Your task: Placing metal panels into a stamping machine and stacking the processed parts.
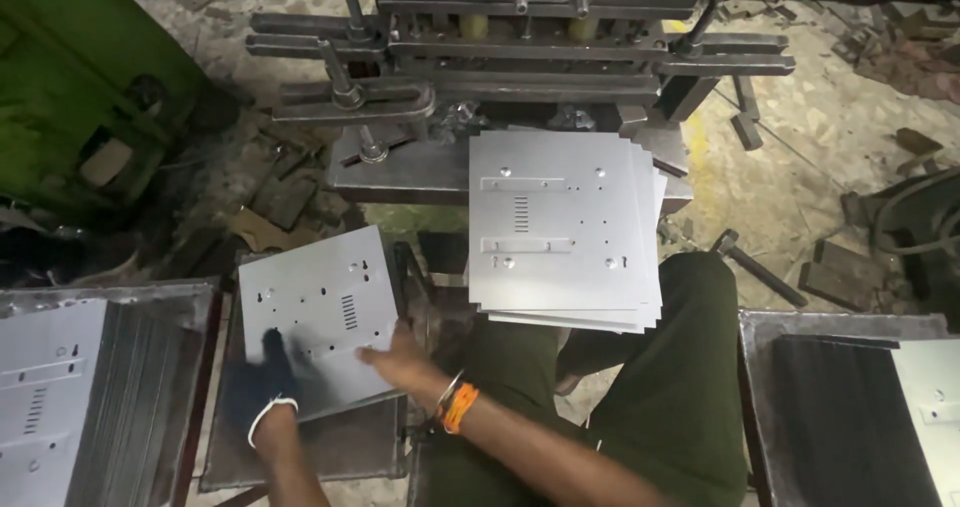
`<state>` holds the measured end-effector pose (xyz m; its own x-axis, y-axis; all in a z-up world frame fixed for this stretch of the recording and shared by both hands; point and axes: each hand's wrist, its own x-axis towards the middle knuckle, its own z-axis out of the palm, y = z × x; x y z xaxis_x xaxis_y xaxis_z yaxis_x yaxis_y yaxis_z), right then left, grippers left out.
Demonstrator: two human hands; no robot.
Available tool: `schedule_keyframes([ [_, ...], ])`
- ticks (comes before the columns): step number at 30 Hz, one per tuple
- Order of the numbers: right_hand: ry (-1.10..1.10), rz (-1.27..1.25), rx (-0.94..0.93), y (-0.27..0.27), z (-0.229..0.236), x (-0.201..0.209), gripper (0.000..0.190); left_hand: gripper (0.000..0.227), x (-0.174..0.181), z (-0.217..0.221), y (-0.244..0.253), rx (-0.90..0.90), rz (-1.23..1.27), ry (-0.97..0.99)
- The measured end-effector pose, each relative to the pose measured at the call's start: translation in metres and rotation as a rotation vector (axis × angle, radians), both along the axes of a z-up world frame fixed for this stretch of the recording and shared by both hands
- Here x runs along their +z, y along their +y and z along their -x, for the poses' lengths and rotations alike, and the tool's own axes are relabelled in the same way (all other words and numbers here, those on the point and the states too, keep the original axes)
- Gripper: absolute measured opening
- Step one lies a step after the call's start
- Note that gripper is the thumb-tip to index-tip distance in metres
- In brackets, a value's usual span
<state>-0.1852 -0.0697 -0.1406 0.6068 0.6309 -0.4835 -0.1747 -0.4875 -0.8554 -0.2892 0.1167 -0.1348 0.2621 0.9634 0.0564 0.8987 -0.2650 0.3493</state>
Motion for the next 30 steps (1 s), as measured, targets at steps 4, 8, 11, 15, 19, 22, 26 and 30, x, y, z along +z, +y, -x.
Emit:
schedule_keyframes([
  [4, -0.201, 0.048, -0.110, 0.002, 0.017, 0.034, 0.101, 0.088, 0.033, 0.002, -0.015, 0.009, 0.311, 0.029],
  [8, -0.179, -0.101, -0.143, -0.005, 0.019, 0.086, 0.069, 0.096, 0.034, 0.007, -0.010, -0.024, 0.348, 0.096],
  [11, -0.127, -0.051, -0.186, 0.000, 0.012, 0.127, 0.057, 0.092, 0.038, 0.010, 0.004, -0.092, 0.358, 0.093],
  [15, -0.105, -0.134, -0.222, 0.017, -0.015, 0.109, 0.055, 0.080, 0.038, 0.025, 0.017, -0.220, 0.332, 0.024],
  [19, 0.006, -0.175, -0.268, -0.060, -0.049, 0.150, 0.036, 0.067, 0.078, 0.000, -0.002, -0.207, 0.471, -0.202],
  [22, 0.061, -0.476, -0.353, -0.136, -0.079, 0.146, 0.040, 0.052, 0.094, -0.034, -0.045, -0.256, 0.832, -0.624],
  [26, -0.067, -0.393, -0.587, -0.217, -0.139, 0.131, 0.067, 0.057, 0.148, -0.110, -0.123, -0.529, 1.351, -1.070],
  [30, -0.259, -0.254, -0.699, -0.241, -0.197, 0.161, 0.082, 0.060, 0.185, -0.189, -0.157, -0.601, 1.562, -1.114],
])
